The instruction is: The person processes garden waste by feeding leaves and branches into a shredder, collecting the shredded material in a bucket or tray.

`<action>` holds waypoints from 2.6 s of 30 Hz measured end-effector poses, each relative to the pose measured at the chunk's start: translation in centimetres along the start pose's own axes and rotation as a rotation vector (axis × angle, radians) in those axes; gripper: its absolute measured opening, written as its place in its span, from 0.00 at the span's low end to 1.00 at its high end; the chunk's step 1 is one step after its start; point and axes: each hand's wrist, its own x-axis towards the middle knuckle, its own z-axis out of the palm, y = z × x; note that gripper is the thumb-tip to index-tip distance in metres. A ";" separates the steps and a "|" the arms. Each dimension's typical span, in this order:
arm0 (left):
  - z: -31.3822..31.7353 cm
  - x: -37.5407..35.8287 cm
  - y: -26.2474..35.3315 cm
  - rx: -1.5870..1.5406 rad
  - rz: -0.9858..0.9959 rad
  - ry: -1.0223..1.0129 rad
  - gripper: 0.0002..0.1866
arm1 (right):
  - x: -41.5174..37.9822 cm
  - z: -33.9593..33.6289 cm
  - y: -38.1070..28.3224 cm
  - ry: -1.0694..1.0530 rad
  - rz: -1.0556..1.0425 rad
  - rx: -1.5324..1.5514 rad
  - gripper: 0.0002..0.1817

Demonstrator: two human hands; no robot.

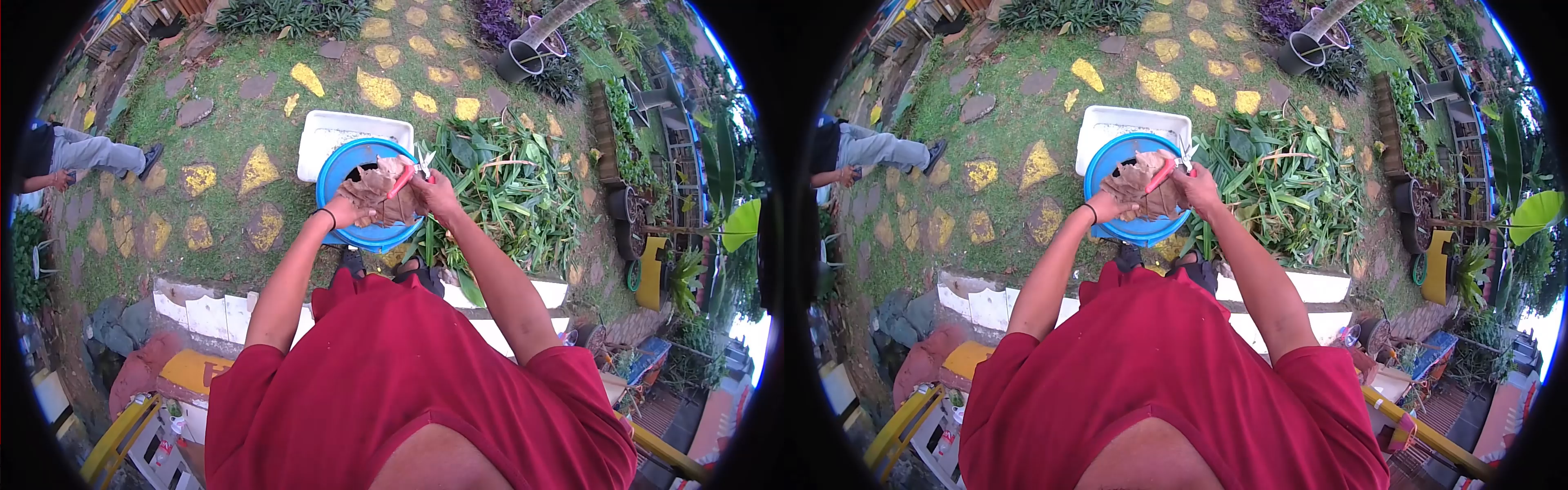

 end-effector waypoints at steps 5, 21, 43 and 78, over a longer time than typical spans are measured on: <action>-5.0 -4.7 4.5 -0.125 -0.234 0.144 0.48 | -0.2 0.5 0.3 0.151 -0.167 -0.091 0.18; -4.7 1.7 7.7 0.114 0.099 0.123 0.18 | -2.4 -1.5 -0.8 0.024 -0.363 -0.622 0.29; -4.2 6.8 3.5 0.653 0.163 0.319 0.07 | -21.4 -11.8 12.5 0.362 0.097 -0.221 0.16; -4.8 3.1 5.4 0.462 -0.042 -0.069 0.17 | -24.7 -13.3 18.1 0.491 0.098 -0.168 0.16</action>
